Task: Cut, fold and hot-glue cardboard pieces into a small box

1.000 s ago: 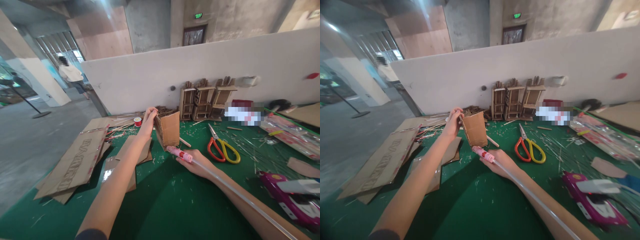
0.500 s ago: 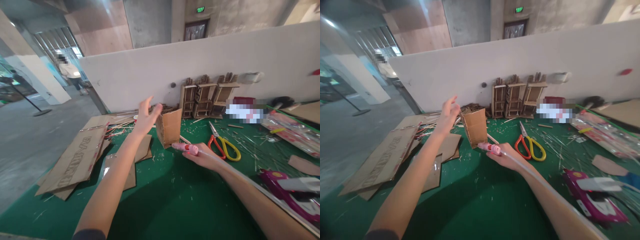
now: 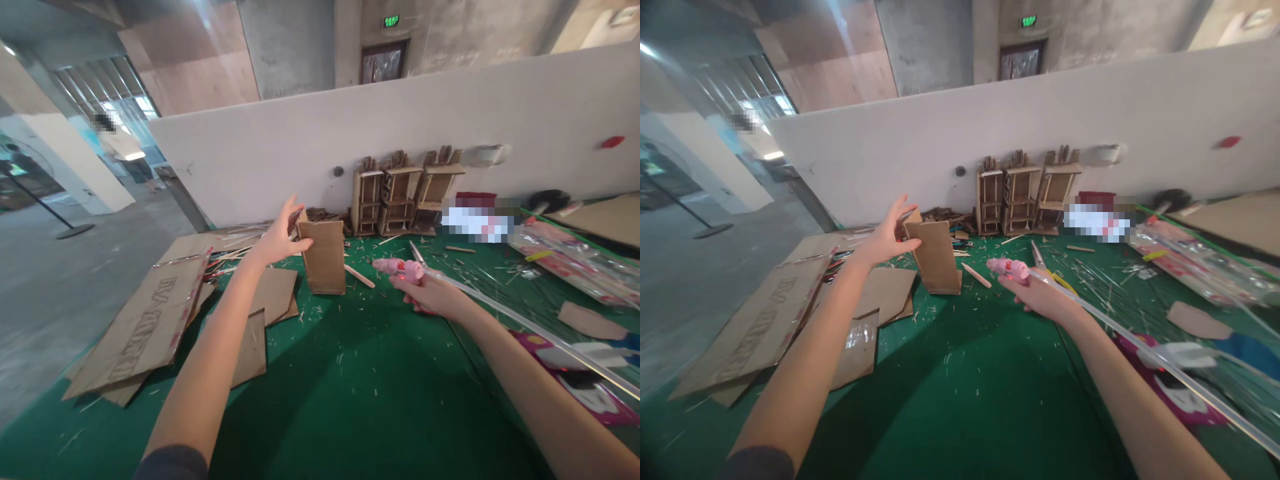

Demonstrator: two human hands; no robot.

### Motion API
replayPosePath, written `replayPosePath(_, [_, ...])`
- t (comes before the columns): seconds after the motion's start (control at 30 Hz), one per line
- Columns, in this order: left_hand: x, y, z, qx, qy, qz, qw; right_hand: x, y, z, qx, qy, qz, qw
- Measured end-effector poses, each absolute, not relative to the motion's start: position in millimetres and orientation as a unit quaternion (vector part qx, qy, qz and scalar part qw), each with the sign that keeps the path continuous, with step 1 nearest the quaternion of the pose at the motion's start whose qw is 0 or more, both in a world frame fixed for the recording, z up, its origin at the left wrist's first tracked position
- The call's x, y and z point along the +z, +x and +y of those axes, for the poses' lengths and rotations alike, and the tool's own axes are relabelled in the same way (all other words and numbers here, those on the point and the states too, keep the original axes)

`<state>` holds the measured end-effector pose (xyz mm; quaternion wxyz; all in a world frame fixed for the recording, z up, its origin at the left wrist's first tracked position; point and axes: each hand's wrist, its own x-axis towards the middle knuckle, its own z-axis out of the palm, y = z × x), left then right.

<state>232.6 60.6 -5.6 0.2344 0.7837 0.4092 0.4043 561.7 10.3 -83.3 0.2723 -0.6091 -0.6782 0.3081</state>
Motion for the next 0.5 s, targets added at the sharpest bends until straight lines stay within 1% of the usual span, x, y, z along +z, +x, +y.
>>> replayPosePath(0.07, [-1, 230, 66, 0.410, 0.780, 0.390, 0.267, -89, 559, 19, 0.327, -0.646, -0.616, 0.310])
replayPosePath(0.13, [1, 233, 65, 0.433, 0.763, 0.390, 0.279, -92, 553, 26, 0.339, -0.650, -0.579, 0.356])
replayPosePath(0.2, [-3, 242, 55, 0.477, 0.725, 0.416, 0.272, -95, 547, 32, 0.361, -0.627, -0.551, 0.416])
replayPosePath(0.27, [-15, 254, 39, 0.535, 0.671, 0.457, 0.235, -99, 544, 38, 0.388, -0.608, -0.522, 0.455])
replayPosePath(0.37, [-43, 272, 10, 0.609, 0.593, 0.498, 0.174, -106, 542, 47, 0.401, -0.607, -0.502, 0.468])
replayPosePath(0.5, [-79, 293, -14, 0.603, 0.578, 0.531, 0.144, -112, 540, 59, 0.396, -0.612, -0.512, 0.454])
